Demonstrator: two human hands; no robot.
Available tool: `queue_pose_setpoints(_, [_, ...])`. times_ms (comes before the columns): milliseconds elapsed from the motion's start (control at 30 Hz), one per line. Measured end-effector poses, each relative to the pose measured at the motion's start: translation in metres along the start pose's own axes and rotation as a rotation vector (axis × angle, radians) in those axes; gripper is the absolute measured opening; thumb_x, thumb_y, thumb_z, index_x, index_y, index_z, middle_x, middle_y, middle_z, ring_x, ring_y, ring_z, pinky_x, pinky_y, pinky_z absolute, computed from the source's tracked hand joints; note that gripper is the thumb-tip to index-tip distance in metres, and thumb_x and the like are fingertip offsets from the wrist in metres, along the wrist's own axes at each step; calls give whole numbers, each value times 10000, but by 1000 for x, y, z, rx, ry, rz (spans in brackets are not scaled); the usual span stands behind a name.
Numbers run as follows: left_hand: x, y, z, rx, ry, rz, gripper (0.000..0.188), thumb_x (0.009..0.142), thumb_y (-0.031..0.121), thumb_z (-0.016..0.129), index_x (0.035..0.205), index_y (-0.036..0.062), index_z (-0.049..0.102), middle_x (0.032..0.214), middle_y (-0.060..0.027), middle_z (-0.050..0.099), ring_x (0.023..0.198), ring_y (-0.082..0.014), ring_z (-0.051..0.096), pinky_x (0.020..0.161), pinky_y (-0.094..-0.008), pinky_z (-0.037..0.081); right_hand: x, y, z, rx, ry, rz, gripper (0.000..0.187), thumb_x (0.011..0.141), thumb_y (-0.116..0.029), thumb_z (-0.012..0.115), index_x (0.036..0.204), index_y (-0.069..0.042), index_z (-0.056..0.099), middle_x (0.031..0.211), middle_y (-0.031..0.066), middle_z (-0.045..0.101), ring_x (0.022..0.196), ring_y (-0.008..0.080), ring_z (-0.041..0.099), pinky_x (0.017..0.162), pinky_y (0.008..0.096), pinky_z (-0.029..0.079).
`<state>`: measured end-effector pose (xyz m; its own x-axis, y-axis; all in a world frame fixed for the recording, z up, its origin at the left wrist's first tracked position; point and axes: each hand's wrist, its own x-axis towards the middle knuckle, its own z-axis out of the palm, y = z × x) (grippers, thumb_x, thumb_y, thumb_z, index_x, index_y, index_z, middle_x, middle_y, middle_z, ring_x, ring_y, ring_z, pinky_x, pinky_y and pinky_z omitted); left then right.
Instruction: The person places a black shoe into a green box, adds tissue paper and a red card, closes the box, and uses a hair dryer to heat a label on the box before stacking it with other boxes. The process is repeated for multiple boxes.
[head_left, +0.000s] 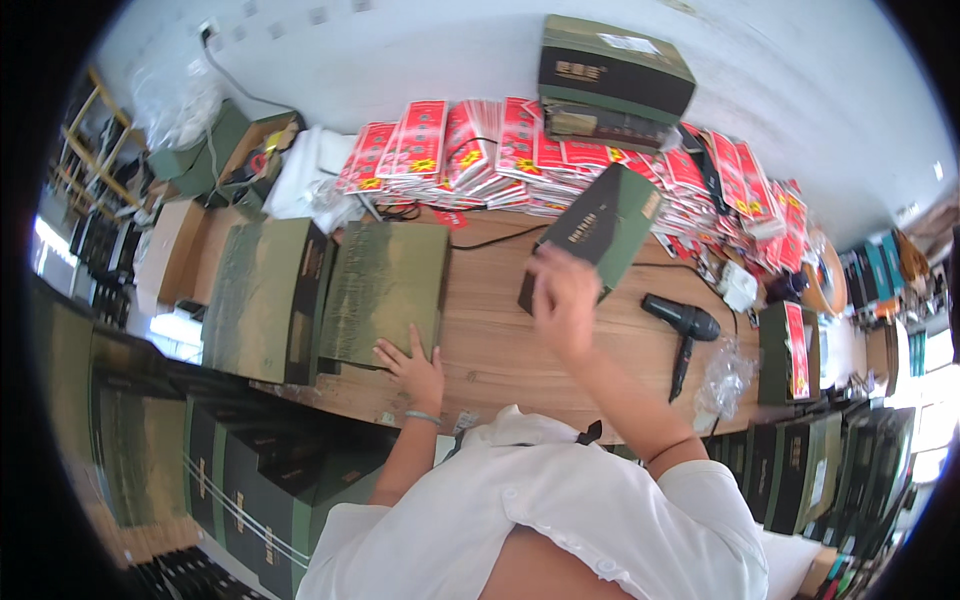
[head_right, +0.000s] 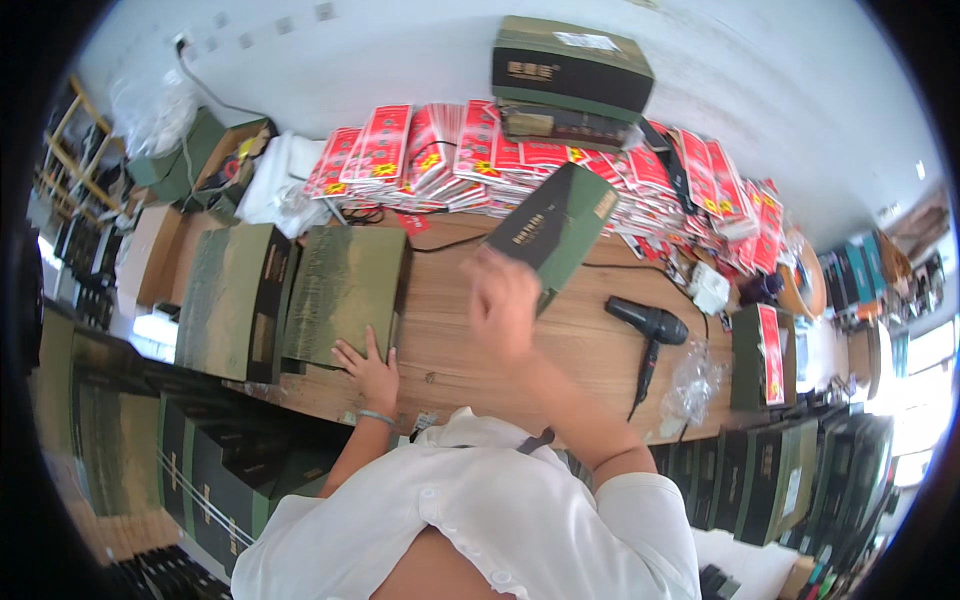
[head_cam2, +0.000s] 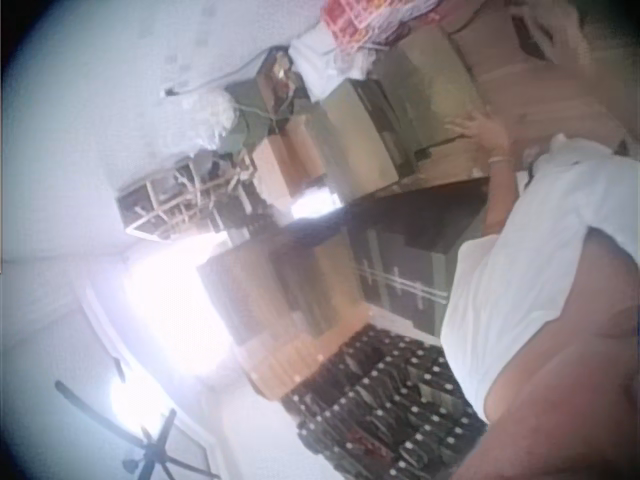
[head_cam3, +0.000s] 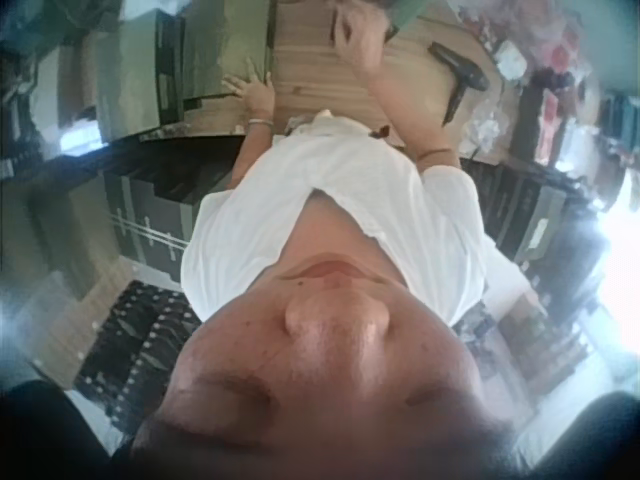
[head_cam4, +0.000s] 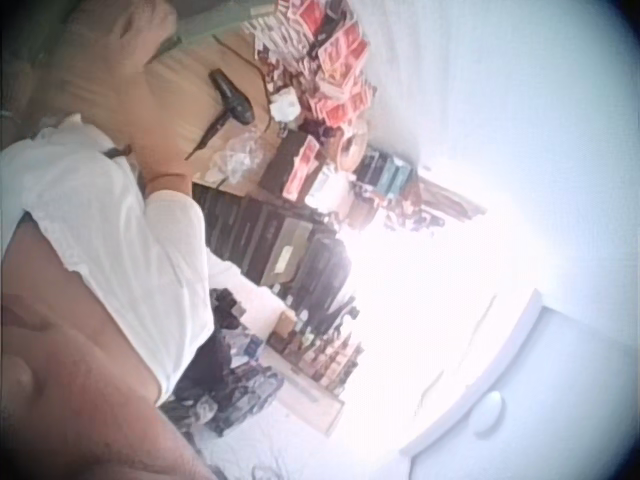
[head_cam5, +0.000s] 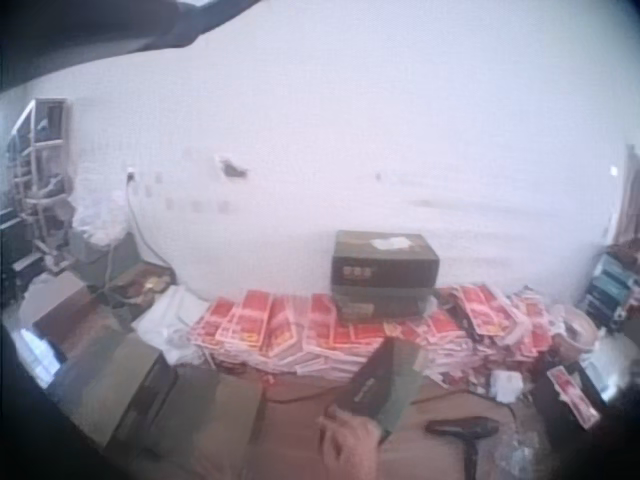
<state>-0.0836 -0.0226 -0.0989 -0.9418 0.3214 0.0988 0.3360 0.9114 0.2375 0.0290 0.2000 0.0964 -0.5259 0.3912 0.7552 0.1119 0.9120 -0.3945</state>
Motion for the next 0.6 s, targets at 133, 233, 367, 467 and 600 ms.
queue_pose_setpoints(133, [30,7,-7,28,-3,-46,700,911,456,606,1522,295,306,1553,-347,82,1451,-512,36,1057,-704,241,8,49,-29,-522,-174,409,531,849,-378,685,1351,-251,565,1479,263,346,1353,468,328,1085,542,286])
queue_pose_setpoints(233, [43,-3,-13,30,-8,-6,710,902,453,619,1522,305,306,1552,-344,90,1453,-507,39,1053,-706,249,-25,95,-36,-94,-174,524,631,859,-403,707,1429,-235,496,1545,357,129,1451,481,147,1161,511,212])
queue_pose_setpoints(367, [46,-28,-1,51,69,27,722,886,456,639,1515,326,312,1553,-337,98,1456,-498,38,1056,-710,245,-41,92,-46,-18,-194,582,595,903,-330,689,1446,-216,474,1569,332,50,1465,450,139,1149,462,254])
queue_pose_setpoints(467, [50,-34,0,13,45,46,731,873,455,656,1510,335,318,1558,-330,88,1456,-495,41,1057,-714,244,-45,93,-70,21,-240,625,588,932,-317,653,1468,-212,436,1575,314,64,1472,426,137,1151,453,251])
queue_pose_setpoints(600, [52,-41,-1,-18,21,30,760,856,448,679,1512,339,310,1567,-321,73,1458,-487,47,1055,-719,242,-60,95,-102,22,-304,611,599,933,-293,651,1473,-178,419,1575,305,89,1480,406,108,1160,445,225])
